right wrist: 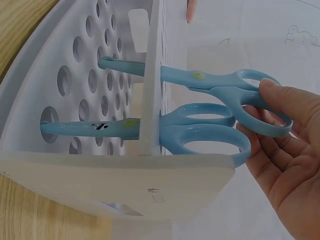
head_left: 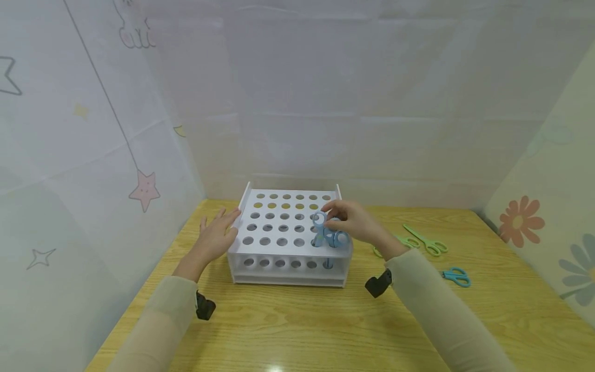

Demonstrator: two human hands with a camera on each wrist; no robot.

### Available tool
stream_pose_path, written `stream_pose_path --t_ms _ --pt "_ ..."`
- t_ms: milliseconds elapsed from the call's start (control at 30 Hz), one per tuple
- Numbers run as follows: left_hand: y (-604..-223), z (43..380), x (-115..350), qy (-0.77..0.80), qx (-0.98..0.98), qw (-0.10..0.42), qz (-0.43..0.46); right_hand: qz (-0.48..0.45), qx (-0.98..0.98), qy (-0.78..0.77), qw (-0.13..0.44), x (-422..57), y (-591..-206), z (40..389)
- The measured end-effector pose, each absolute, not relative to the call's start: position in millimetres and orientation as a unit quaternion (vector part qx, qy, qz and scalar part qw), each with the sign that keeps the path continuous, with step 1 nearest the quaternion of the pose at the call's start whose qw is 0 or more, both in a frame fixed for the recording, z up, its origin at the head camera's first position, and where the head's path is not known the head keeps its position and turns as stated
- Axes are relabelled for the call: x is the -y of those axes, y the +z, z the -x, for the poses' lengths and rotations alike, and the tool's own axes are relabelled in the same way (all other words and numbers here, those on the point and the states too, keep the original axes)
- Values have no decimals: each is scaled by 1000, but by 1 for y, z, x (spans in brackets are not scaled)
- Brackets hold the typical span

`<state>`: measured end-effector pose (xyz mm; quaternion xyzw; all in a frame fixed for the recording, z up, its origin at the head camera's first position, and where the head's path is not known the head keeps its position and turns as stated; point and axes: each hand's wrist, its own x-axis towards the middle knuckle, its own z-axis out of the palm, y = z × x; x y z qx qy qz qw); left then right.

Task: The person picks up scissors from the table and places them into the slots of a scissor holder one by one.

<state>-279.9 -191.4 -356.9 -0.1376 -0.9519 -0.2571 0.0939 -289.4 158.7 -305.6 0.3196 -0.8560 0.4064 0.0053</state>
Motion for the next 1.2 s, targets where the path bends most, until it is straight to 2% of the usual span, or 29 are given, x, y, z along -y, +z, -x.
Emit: stream_pose_path --t_ms 367,667,1200 --pt "-360 283 192 -256 954 83 129 -324 859 396 -1 -155 -309 290" --pt "-361 283 192 -258 954 83 128 -326 874 359 24 -150 -316 291" --pt "-361 283 192 -262 951 89 135 -305 885 350 27 -147 -325 291"
